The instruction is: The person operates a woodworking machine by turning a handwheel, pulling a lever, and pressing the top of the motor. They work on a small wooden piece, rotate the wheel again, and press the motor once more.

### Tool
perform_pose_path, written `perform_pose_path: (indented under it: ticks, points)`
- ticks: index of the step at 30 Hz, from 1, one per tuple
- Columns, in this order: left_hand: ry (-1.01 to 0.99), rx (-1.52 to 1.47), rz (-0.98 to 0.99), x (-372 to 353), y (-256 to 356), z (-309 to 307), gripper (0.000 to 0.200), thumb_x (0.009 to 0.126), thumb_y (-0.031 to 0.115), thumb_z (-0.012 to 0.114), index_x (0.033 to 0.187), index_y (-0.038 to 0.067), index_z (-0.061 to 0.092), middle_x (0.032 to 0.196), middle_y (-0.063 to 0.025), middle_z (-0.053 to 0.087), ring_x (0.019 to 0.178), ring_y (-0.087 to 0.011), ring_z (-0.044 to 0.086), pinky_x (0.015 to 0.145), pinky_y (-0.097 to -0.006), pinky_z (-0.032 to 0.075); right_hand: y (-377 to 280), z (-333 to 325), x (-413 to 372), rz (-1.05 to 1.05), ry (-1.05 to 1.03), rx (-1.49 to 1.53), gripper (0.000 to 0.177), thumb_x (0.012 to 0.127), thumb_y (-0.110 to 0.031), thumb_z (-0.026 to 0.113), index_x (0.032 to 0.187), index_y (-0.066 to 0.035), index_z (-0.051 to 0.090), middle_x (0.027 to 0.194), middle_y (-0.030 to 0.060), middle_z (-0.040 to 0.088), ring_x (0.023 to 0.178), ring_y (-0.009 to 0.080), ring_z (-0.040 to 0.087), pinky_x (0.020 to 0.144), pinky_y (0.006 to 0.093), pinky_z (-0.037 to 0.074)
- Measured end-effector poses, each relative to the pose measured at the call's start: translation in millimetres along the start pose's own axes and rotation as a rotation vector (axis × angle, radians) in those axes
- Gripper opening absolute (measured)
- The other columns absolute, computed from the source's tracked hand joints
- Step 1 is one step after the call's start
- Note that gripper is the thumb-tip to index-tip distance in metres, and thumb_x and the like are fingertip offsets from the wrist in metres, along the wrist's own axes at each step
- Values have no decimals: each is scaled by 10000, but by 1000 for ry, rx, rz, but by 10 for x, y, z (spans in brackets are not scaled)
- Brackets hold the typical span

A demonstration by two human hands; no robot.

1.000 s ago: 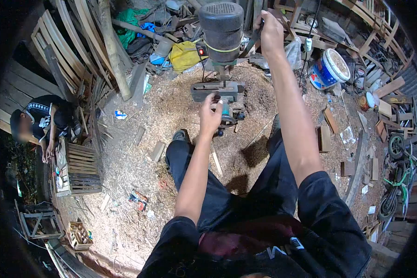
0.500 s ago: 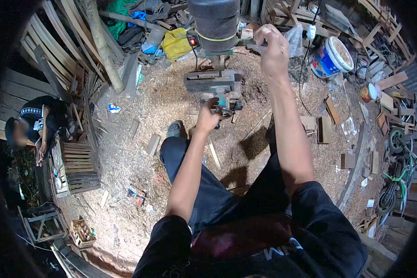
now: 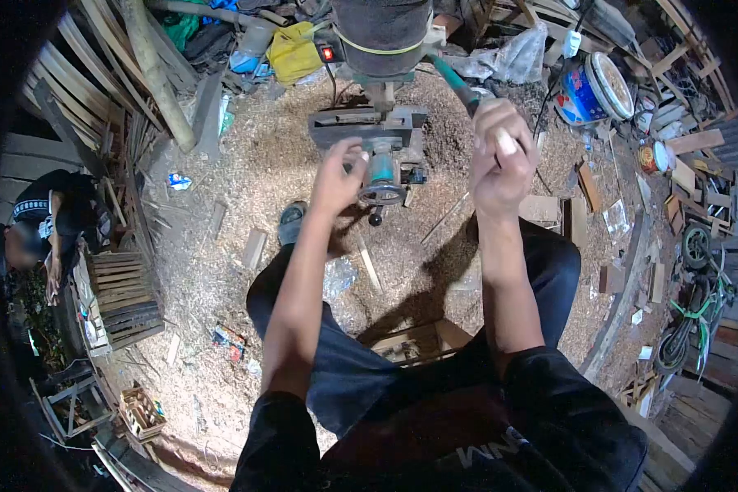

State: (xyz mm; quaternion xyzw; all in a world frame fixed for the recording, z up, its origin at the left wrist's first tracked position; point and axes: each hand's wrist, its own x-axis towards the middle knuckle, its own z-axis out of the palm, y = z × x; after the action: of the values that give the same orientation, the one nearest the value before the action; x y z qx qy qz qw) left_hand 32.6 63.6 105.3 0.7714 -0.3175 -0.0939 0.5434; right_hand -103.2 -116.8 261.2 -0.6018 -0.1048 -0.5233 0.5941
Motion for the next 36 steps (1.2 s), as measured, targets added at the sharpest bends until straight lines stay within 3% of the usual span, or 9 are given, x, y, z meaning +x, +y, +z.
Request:
perform_pose_path:
  ticks: [6, 10, 12, 19, 22, 24, 27, 30, 36]
  points:
    - [-128, 97, -98, 43, 110, -115, 322, 924, 132, 621, 1223, 17, 591, 1112, -138, 640, 1015, -181, 615, 861, -324, 511, -16, 68, 30, 17, 10, 10, 339, 870, -304, 501, 665, -45, 429, 687, 59, 471, 662, 157, 418, 633, 286, 319]
    - [-188, 363, 146, 8, 176, 2, 379, 852, 166, 679, 1188, 5, 604, 1099, -221, 640, 1010, -365, 630, 899, -411, 499, -22, 148, 247, -44, 37, -86, 371, 961, -294, 460, 715, -17, 484, 707, 58, 487, 682, 163, 453, 677, 300, 379]
    - [-296, 385, -36, 115, 72, 162, 455, 840, 252, 681, 1200, -11, 590, 1161, -265, 617, 1094, -419, 588, 946, -425, 485, -5, 294, 518, -74, 217, -152, 398, 1005, -296, 443, 763, 9, 527, 725, 58, 509, 705, 172, 482, 707, 315, 416]
    - [-295, 690, 7, -206, -489, 625, 515, 836, 293, 649, 1236, -19, 559, 1256, -309, 552, 1174, -459, 531, 1004, -448, 452, 376, 84, 1038, 215, 54, -554, 403, 1015, -349, 493, 1210, -18, 615, 1077, 78, 666, 1041, 187, 602, 943, 318, 459]
    - [-566, 605, -331, -163, -279, 583, 504, 833, 262, 657, 1225, -37, 549, 1263, -294, 542, 1162, -452, 540, 1000, -463, 452, 1022, -375, 257, 439, -160, -565, 387, 994, -363, 530, 1119, -20, 659, 996, 86, 689, 868, 155, 623, 796, 307, 497]
    - [-372, 569, -219, -302, -372, 632, 470, 823, 224, 662, 1196, -38, 546, 1264, -284, 523, 1138, -448, 555, 980, -479, 464, 1356, -679, -498, 762, -295, -795, 383, 963, -362, 570, 999, 6, 670, 808, 72, 643, 728, 139, 556, 658, 314, 457]
    - [-310, 527, -181, -280, -538, 652, 508, 840, 228, 665, 1241, -42, 505, 1382, -281, 442, 1159, -445, 546, 987, -484, 467, 1683, -1047, -1448, 890, -670, -1073, 366, 840, -309, 670, 975, 31, 656, 880, 231, 684, 849, 386, 668, 783, 450, 519]
    - [-260, 607, -173, -302, -521, 737, 449, 822, 237, 674, 1118, -79, 557, 1130, -289, 559, 1083, -448, 564, 966, -478, 467, 1696, -912, -1637, 909, -747, -1173, 415, 788, -306, 705, 993, 50, 645, 980, 302, 655, 990, 456, 622, 878, 478, 500]
    - [-232, 652, -180, -322, -430, 779, 501, 831, 307, 690, 1112, -80, 542, 1147, -274, 542, 1102, -427, 545, 977, -472, 452, 2270, -1071, -2240, 882, -546, -1170, 481, 808, -346, 725, 979, 80, 581, 900, 311, 634, 908, 483, 614, 796, 515, 495]
